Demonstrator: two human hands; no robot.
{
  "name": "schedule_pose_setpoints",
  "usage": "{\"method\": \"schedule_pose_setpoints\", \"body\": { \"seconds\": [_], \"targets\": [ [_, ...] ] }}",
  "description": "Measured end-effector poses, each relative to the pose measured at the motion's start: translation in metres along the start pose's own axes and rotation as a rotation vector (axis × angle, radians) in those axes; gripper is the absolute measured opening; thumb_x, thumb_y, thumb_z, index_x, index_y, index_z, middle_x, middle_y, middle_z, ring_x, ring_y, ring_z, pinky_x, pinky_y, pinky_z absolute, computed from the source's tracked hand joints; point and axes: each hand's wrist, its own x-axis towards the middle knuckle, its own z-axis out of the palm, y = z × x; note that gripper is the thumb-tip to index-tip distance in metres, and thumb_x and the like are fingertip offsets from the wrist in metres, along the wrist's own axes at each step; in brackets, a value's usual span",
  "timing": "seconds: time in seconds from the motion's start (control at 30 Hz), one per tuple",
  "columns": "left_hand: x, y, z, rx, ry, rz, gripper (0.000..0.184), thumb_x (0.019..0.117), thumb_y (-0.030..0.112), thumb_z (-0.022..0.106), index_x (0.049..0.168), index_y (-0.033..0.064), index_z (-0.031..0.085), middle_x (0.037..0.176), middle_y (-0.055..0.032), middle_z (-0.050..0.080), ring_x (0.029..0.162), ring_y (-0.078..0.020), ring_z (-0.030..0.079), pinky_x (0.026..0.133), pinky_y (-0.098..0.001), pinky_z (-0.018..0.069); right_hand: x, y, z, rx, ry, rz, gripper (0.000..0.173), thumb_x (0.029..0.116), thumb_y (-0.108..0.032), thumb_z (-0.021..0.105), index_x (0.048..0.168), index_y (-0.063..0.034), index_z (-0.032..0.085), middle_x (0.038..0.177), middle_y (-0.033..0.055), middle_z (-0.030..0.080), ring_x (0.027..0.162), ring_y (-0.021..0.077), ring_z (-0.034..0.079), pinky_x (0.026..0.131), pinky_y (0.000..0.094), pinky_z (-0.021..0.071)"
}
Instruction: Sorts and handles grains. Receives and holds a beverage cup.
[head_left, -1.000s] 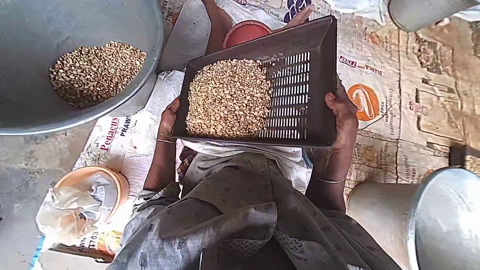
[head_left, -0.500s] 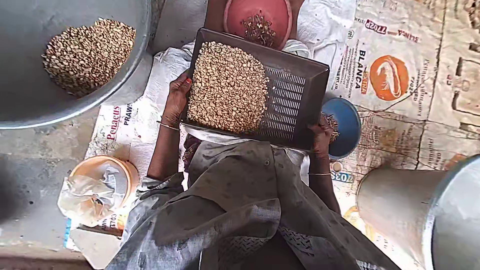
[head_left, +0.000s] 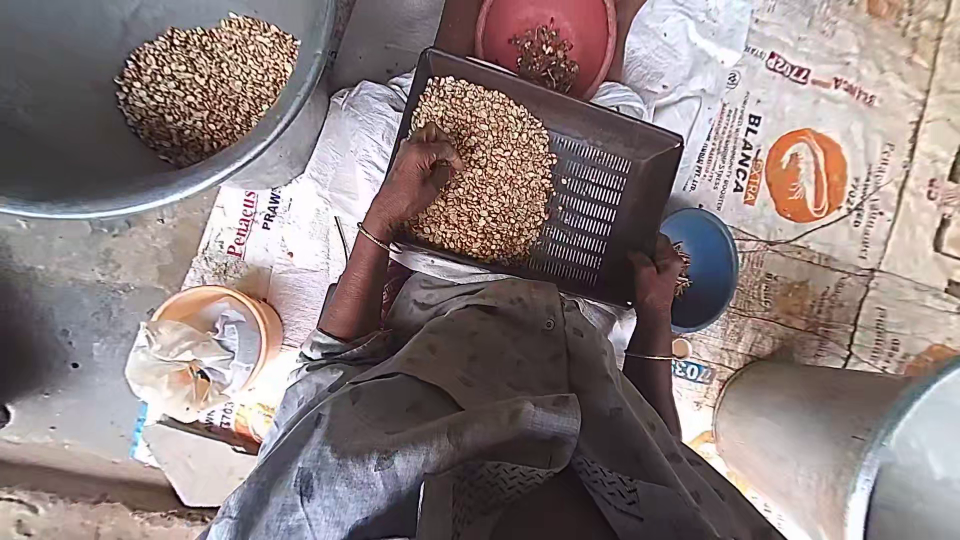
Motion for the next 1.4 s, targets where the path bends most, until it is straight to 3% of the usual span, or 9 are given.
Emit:
{"method": "schedule_pose_setpoints", "body": {
  "seconds": [0.1,0.37,0.6,0.8,0.93,1.0,1.1,1.23,1.4],
  "targets": [
    [-0.005,-0.008,0.006,0.045,-0.042,-0.030,0.020,0.0944,0.003,0.057,0.102,0.0004,0.075,0.115,-0.0210,0.064,0.116,-0.0360,0.058,0.105,-0.0556,0.0401,0.002,0.000,0.001,0.006,-0.002,0.013,0.032,0.0975,-0.013,0.057,0.129,-0.0043,0.060,0.108,0.0135,0.068,0.091,0.0180,0.067,0.083,0.0446,0.0551],
    [-0.012,-0.015,0.010,0.038,0.001,0.033,0.021,0.0935,0.006,0.059,0.104,-0.0001,0.075,0.118,-0.0219,0.064,0.118,-0.0347,0.058,0.106,-0.0486,0.0420,0.003,-0.003,0.002,-0.009,0.006,0.024,0.034,0.0961,-0.012,0.058,0.128,-0.0025,0.059,0.108,0.0161,0.068,0.092,0.0211,0.067,0.082,0.0475,0.0541],
    [-0.010,-0.013,0.015,0.115,-0.003,0.049,0.017,0.0952,0.006,0.058,0.095,-0.0008,0.074,0.117,-0.0228,0.063,0.119,-0.0392,0.057,0.105,-0.0586,0.0375,0.008,-0.004,0.004,0.028,0.005,0.028,0.036,0.0959,-0.005,0.057,0.131,0.0041,0.057,0.117,0.0204,0.066,0.105,0.0221,0.066,0.094,0.0448,0.0521],
    [-0.011,-0.016,0.010,-0.123,0.158,0.069,0.016,0.0964,0.006,0.062,0.097,-0.0047,0.073,0.111,-0.0198,0.064,0.111,-0.0237,0.060,0.101,-0.0333,0.0463,0.011,-0.039,-0.008,-0.539,-0.098,0.112,0.047,0.1011,-0.018,0.061,0.139,0.0086,0.050,0.124,0.0394,0.060,0.117,0.0564,0.059,0.095,0.0727,0.0428],
    [-0.015,-0.020,0.006,-0.314,0.306,0.021,0.012,0.0954,0.005,0.064,0.096,-0.0038,0.073,0.099,-0.0098,0.066,0.097,-0.0100,0.060,0.090,-0.0238,0.0484,0.009,-0.076,-0.001,-0.544,0.097,-0.100,0.055,0.1024,-0.026,0.056,0.151,-0.0009,0.047,0.160,0.0272,0.036,0.143,0.0485,0.040,0.111,0.0645,0.0350],
    [-0.015,-0.020,0.005,-0.366,0.354,-0.005,0.011,0.0948,0.005,0.066,0.096,-0.0024,0.073,0.095,-0.0053,0.067,0.093,-0.0061,0.062,0.087,-0.0225,0.0505,0.003,-0.101,0.012,-0.342,0.071,-0.322,0.043,0.1063,-0.025,0.053,0.145,-0.0059,0.055,0.146,0.0183,0.055,0.130,0.0334,0.057,0.105,0.0494,0.0488],
    [-0.015,-0.022,0.005,-0.380,0.371,-0.004,0.009,0.0941,0.004,0.067,0.095,-0.0028,0.073,0.094,-0.0053,0.067,0.091,-0.0058,0.062,0.086,-0.0222,0.0510,0.005,-0.144,0.048,0.111,-0.385,-0.468,0.024,0.1080,-0.012,0.051,0.128,-0.0029,0.061,0.121,0.0113,0.068,0.105,0.0150,0.069,0.090,0.0287,0.0581],
    [-0.016,-0.021,0.005,-0.367,0.377,-0.029,0.013,0.0973,0.005,0.061,0.099,-0.0040,0.070,0.094,-0.0045,0.065,0.086,-0.0040,0.061,0.080,-0.0209,0.0517,0.038,-0.177,0.138,0.273,-0.637,-0.574,0.024,0.1016,-0.003,0.052,0.117,0.0043,0.069,0.114,0.0155,0.070,0.100,0.0152,0.069,0.090,0.0289,0.0575],
    [-0.014,-0.018,0.003,-0.392,0.413,-0.075,0.013,0.1004,0.007,0.056,0.100,-0.0025,0.064,0.083,0.0011,0.065,0.073,-0.0009,0.060,0.072,-0.0209,0.0522,0.029,-0.191,0.191,-0.251,-0.516,-0.747,0.023,0.0980,-0.011,0.063,0.115,-0.0018,0.076,0.112,0.0209,0.068,0.106,0.0352,0.066,0.094,0.0465,0.0536]
  ]
}}
